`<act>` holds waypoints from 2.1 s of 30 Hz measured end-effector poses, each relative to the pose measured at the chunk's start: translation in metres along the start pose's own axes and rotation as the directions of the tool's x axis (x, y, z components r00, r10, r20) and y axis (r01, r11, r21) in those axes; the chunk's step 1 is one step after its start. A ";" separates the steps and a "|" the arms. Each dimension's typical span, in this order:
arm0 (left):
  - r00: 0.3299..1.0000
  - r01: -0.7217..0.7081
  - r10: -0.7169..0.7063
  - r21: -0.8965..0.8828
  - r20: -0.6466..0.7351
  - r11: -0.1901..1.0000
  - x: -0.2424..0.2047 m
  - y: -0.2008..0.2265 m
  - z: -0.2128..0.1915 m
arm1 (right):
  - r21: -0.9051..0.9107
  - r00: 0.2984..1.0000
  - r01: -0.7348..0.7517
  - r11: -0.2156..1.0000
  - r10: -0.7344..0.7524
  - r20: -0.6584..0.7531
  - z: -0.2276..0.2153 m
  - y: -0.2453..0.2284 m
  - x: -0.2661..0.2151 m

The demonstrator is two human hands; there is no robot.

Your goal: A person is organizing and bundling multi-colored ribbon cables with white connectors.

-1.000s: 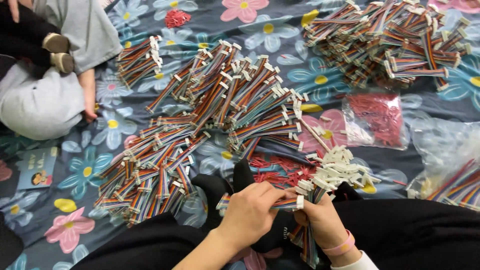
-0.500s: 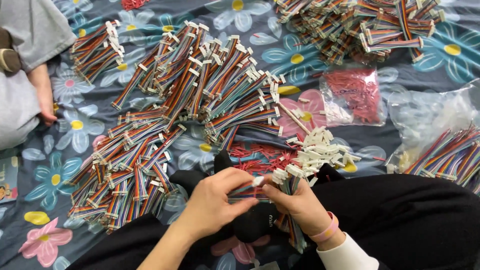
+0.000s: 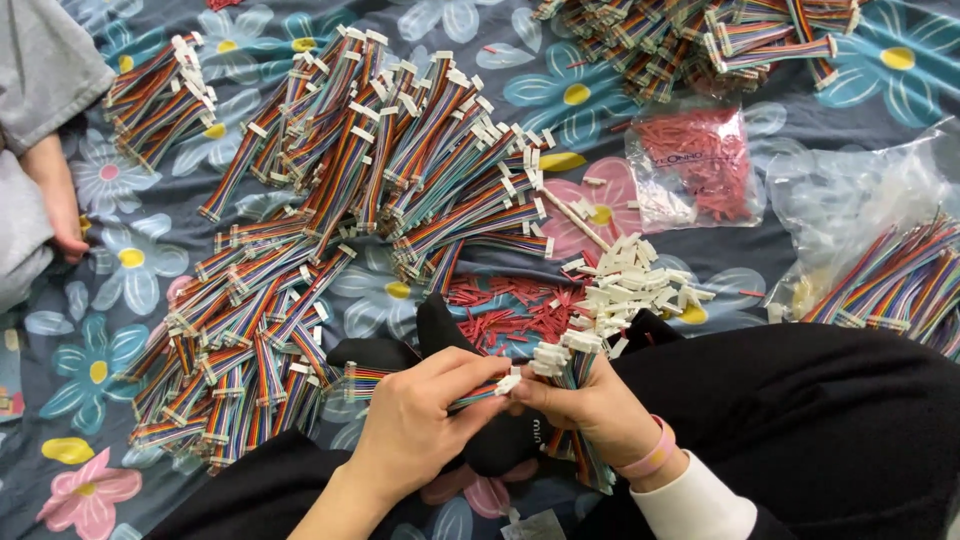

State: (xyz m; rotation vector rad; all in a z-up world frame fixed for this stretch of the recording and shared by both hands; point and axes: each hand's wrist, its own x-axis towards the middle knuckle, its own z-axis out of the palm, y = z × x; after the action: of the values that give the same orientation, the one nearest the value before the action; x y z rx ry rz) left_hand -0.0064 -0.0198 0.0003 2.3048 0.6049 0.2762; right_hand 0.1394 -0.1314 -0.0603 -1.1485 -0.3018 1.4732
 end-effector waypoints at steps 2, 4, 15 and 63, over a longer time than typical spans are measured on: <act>0.999 -0.032 0.033 -0.082 0.013 0.996 0.001 0.001 -0.001 | 0.041 0.999 -0.019 0.999 0.018 0.029 -0.004 0.001 0.000; 0.997 -0.066 0.071 -0.166 0.024 0.984 0.004 0.004 -0.001 | 0.081 0.998 -0.036 0.996 0.031 0.054 -0.006 -0.002 -0.001; 0.999 -0.029 0.018 -0.346 -0.036 0.938 0.006 0.001 0.009 | 0.247 0.995 -0.048 0.968 0.026 0.092 -0.003 0.010 0.000; 0.943 -0.312 0.307 0.655 0.127 0.688 -0.021 -0.005 0.005 | 0.122 0.996 -0.080 0.989 0.085 -0.030 0.000 0.001 0.003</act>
State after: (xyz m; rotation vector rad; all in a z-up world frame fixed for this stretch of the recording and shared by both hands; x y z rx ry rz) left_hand -0.0250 -0.0299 -0.0072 3.1236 0.3213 0.2292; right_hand 0.1392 -0.1297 -0.0626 -1.0988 -0.1404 1.5211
